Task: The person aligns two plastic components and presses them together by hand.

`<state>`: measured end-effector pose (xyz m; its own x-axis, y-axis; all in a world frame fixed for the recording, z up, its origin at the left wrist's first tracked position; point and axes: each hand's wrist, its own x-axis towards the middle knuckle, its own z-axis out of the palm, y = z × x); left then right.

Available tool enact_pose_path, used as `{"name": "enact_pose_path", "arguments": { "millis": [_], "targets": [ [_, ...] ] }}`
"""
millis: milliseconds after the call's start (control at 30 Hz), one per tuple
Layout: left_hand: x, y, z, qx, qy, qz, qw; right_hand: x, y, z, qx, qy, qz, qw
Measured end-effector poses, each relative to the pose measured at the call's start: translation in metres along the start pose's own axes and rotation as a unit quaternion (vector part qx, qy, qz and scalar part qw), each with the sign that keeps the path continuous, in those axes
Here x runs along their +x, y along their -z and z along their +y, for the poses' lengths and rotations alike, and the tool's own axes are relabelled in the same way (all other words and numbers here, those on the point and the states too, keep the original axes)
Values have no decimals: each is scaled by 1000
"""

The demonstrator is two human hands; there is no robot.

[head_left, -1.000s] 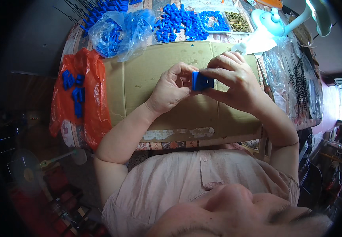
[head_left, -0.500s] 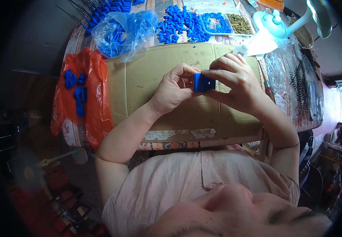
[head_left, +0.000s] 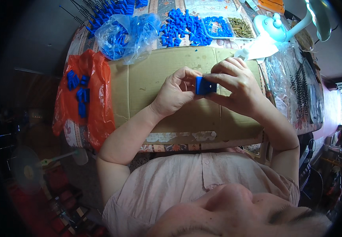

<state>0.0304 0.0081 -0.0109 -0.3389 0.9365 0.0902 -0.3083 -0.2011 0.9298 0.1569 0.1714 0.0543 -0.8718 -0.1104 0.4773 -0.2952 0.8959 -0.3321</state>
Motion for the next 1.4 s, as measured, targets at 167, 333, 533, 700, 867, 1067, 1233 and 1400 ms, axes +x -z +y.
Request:
{"name": "enact_pose_path", "arguments": {
  "millis": [167, 333, 533, 700, 867, 1067, 1233, 1400],
  "targets": [
    [0, -2, 3, -4, 2, 2, 1000, 0, 0, 0, 3, 1, 2, 1000],
    [0, -1, 0, -9, 4, 4, 1000, 0, -1, 0, -1, 2, 3, 1000],
    [0, -1, 0, -22, -2, -2, 1000, 0, -1, 1, 0, 2, 4, 1000],
    [0, 0, -2, -23, -7, -6, 1000, 0, -1, 0, 0, 1, 4, 1000],
    [0, 1, -2, -21, -10, -7, 1000, 0, -1, 1, 2, 0, 2, 1000],
    [0, 0, -2, -26, 0, -3, 1000, 0, -1, 0, -3, 4, 4, 1000],
    [0, 0, 0, -16, -4, -1, 1000, 0, -1, 0, -9, 4, 2, 1000],
    [-1, -1, 0, -14, -2, 1, 1000, 0, -1, 0, -8, 4, 2, 1000]
  ]
}}
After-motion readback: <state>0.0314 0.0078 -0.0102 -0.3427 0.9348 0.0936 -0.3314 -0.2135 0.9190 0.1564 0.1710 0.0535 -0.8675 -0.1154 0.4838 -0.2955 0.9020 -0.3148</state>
